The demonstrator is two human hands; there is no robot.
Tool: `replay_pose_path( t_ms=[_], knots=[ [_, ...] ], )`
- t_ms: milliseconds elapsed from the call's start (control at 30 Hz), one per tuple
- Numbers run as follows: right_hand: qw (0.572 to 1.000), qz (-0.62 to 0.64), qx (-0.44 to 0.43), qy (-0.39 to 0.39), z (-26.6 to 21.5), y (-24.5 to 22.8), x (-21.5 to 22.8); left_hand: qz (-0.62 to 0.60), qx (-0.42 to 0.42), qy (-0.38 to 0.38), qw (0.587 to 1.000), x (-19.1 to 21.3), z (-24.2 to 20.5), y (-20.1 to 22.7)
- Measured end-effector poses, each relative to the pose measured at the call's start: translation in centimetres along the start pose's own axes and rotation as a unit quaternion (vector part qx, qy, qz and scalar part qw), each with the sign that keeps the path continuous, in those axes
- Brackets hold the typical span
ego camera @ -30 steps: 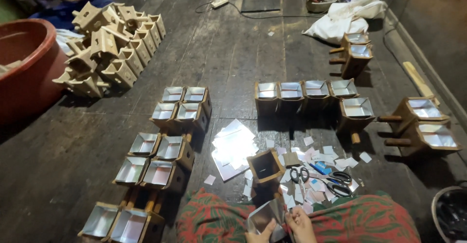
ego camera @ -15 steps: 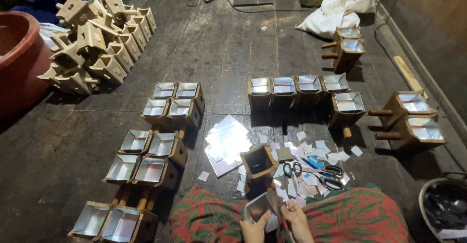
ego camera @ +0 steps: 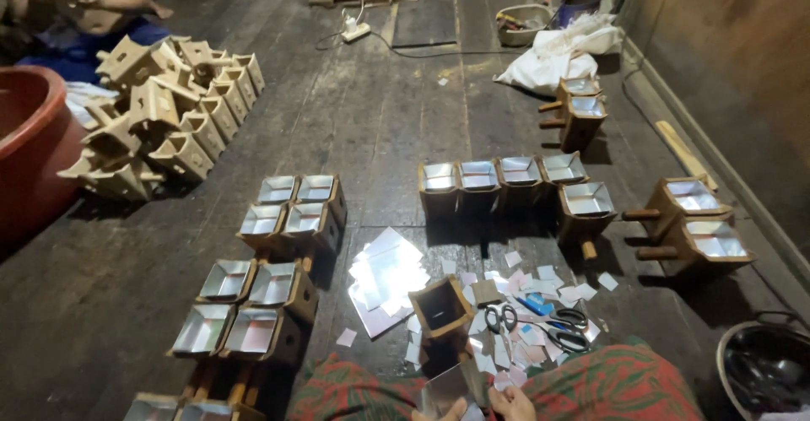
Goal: The person lines the interior of wooden lantern frames with reflective silver sheets, pressing them into place by hand.
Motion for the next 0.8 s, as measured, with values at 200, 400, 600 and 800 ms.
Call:
replay_pose_path(
  t_ms=[200,400,600,800],
  knots=[
    [0.972,0.232,0.008,-0.031,-0.2,-2.6,-0.6,0.267,0.109,-0.115,0.951,4.1,-1.9,2.7],
    [0.919,0.282,0.202,-0.189,-5.0,-9.7,1.3,-0.135,-0.092,-0.368,0.915,2.5,-5.9,5.6],
    [0.939,0.142,0.287,-0.123,-12.2,-16.1,1.8,-0.068,-0.147,-0.377,0.912,2.6,-8.2,6.0],
    [0.967,0.048,0.245,-0.051,-11.4,-15.7,1.9,-0.109,-0.087,-0.369,0.919,2.3,-9.6,6.1]
  ],
)
Point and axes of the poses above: each hand's wrist, its own z-axis towards the middle knuckle, its own x-axis out of the back of the hand, y = z × x, the point moved 5 cm from there along z, towards the middle knuckle, and after that the axes turned 2 degrees about z, right-handed, at the moved point
